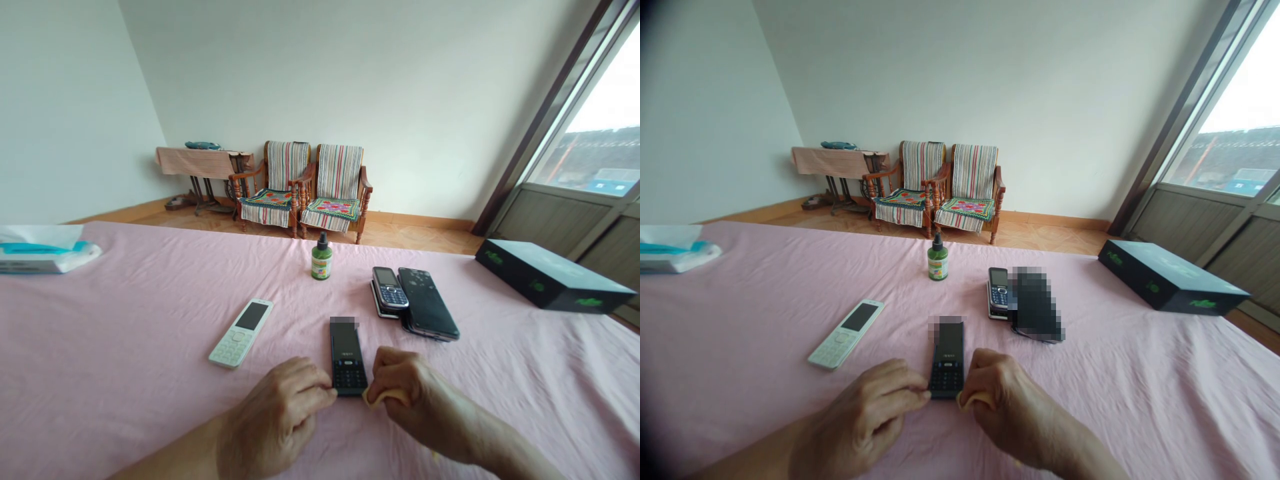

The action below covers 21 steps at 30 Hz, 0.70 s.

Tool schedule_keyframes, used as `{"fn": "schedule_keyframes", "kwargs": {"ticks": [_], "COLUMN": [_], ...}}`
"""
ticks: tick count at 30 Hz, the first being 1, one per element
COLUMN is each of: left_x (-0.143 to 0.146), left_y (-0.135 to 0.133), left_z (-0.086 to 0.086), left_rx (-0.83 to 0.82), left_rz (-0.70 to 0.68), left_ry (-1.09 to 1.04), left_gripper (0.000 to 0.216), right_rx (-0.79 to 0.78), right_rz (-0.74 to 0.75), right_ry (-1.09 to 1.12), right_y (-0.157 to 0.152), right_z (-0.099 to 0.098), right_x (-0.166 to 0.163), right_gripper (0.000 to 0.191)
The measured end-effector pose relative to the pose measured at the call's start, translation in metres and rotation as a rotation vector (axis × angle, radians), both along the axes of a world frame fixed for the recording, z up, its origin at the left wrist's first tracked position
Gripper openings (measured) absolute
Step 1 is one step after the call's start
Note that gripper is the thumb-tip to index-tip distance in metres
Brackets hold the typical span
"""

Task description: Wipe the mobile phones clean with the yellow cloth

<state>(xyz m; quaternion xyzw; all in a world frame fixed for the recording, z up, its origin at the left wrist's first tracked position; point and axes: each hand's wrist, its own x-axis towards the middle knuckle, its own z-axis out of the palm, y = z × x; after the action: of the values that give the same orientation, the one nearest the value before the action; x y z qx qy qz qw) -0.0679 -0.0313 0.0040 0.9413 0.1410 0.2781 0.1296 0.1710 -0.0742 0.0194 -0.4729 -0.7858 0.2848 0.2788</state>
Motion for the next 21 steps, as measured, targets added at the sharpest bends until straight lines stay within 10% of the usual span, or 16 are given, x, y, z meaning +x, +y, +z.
{"fn": "schedule_keyframes", "kwargs": {"ticks": [21], "left_x": [0.000], "left_y": [0.000], "left_z": [0.001], "left_rx": [-0.031], "left_rz": [0.008], "left_ry": [0.024], "left_gripper": [0.034], "right_rx": [0.130], "right_rz": [-0.114], "right_ry": [-0.045], "right_y": [-0.003], "right_z": [-0.015], "right_x": [-0.015], "right_gripper": [0.036]}}
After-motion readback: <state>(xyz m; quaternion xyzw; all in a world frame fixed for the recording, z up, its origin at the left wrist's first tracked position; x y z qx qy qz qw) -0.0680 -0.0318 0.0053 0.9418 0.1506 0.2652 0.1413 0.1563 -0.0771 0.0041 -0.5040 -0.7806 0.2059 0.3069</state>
